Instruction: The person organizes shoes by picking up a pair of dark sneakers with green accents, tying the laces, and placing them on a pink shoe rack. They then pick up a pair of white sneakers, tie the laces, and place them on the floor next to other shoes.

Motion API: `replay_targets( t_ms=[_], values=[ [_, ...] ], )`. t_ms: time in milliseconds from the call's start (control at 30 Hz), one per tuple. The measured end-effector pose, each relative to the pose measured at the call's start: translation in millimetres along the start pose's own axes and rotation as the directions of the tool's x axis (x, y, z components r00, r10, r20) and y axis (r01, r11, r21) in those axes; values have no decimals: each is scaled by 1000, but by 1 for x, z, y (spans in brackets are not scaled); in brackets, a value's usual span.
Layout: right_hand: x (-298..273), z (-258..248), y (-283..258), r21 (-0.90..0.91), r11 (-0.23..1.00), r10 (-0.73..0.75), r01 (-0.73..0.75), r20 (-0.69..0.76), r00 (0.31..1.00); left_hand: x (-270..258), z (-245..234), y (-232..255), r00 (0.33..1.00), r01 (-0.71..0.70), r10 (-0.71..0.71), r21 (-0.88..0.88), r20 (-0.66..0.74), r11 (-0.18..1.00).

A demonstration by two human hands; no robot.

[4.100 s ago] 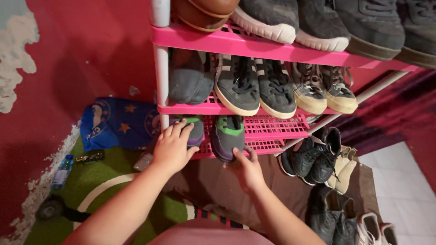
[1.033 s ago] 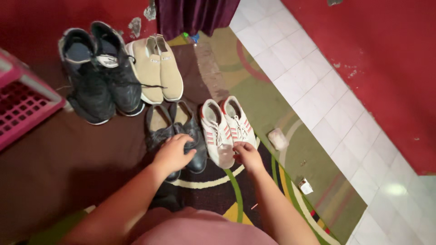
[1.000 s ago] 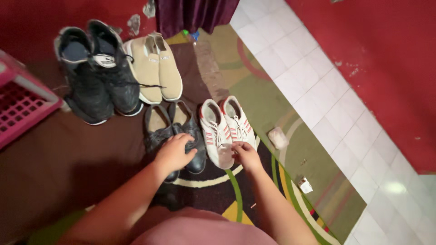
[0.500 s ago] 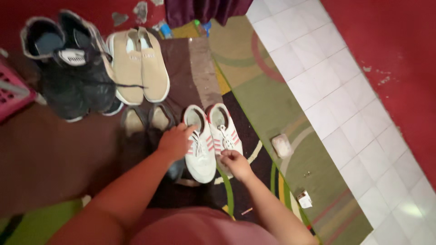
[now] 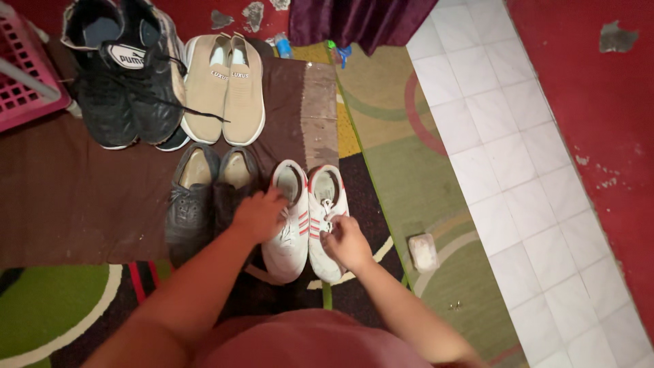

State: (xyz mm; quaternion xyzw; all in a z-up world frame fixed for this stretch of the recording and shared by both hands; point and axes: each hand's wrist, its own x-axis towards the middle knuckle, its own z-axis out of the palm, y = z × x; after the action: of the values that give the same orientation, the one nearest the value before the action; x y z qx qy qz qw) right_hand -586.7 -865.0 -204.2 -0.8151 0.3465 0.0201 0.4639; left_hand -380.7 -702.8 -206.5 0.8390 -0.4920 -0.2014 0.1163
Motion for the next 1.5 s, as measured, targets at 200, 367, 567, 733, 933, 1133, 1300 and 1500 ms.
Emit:
replay_targets(
  t_ms=[200, 367, 567, 733, 933, 1133, 1300, 1500],
  values=[
    [30, -10, -18, -332, 872, -354, 359, 80, 932, 6, 33, 10, 998, 58, -52, -225, 35, 973],
    [52, -12, -20, -403, 896, -118, 188, 193, 974, 11, 30, 25, 996, 84, -77, -213, 40, 973],
    [44, -28, -12, -281, 950, -102, 139, 141, 985, -10, 5, 38, 988, -34, -8, -268, -156, 963],
    [21, -39, -13, -175, 921, -351, 349, 15, 936, -23, -38, 48, 955, -102, -5, -341, -298, 935],
    [5, -35, -79, -12, 983, -185, 186, 19, 982, -53, -88, 11, 921, -136, 11, -296, -389, 946],
    [11, 14, -127, -53, 920, -388, 388, 6, 921, -95, -124, -63, 971, -31, -48, -322, -236, 946],
    [9, 57, -185, 115, 983, -156, 144, 98, 983, -120, -133, -111, 968, -73, -7, -310, -249, 948],
    [25, 106, -224, 56, 994, -102, 96, 116, 988, -132, -134, -151, 978, -87, 14, -344, -208, 935]
  ],
)
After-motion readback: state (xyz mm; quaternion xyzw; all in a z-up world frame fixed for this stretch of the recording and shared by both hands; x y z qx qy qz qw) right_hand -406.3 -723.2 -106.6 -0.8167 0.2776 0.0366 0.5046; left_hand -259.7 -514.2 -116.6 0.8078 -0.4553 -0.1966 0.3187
